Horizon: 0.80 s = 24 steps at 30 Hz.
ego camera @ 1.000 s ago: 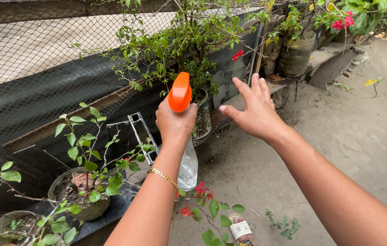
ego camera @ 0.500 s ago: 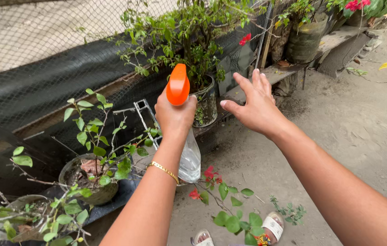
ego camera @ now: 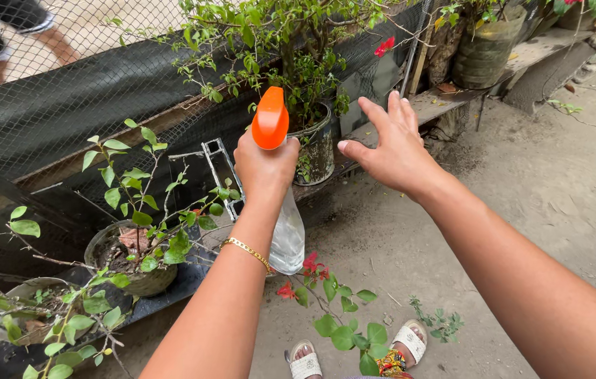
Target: The person uses a spray bottle to water several potted plants in an outdoor garden area.
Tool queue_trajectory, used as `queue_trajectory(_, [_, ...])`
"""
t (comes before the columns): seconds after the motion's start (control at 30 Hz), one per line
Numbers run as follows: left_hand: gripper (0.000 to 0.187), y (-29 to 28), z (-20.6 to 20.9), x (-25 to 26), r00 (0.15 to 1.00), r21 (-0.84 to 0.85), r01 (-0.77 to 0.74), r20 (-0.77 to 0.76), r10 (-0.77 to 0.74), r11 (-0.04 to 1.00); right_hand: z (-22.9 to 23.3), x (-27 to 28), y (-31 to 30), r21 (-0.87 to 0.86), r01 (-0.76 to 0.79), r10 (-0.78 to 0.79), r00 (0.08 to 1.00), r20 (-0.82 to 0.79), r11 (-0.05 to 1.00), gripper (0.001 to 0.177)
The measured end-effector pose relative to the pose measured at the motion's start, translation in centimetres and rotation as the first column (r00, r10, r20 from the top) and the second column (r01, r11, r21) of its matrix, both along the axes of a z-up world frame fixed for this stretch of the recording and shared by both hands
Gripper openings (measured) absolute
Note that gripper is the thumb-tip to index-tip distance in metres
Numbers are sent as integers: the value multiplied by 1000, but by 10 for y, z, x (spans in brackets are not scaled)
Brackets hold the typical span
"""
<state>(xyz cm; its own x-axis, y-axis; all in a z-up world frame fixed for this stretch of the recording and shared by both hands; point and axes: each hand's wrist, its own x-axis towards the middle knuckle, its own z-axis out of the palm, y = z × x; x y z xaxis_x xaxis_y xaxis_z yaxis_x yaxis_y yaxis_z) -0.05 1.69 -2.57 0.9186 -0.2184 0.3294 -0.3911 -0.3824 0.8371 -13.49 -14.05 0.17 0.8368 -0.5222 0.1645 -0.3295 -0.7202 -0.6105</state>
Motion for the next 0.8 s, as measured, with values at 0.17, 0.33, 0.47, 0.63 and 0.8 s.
queue_trajectory(0.17, [45,-2,-4,3,1000,18,-22,6,22,1000,-4,-2,-4,22,13,-12,1000,-13,1000,87])
queue_trajectory(0.33, [47,3,-5,5,997,4,-29,-75,29,1000,-6,0,-4,24,1,-1,1000,-9,1000,87])
queue_trajectory(0.47, [45,5,-2,7,993,70,-22,-114,30,997,-5,2,0,38,6,-5,999,-32,999,87])
queue_trajectory(0.63, [39,4,-1,6,995,136,-39,-91,52,990,-4,6,4,42,1,0,1000,-27,999,87])
queue_trajectory(0.8, [39,9,-1,9,997,65,-34,-64,38,997,-3,12,5,26,-4,5,1000,-12,1000,88])
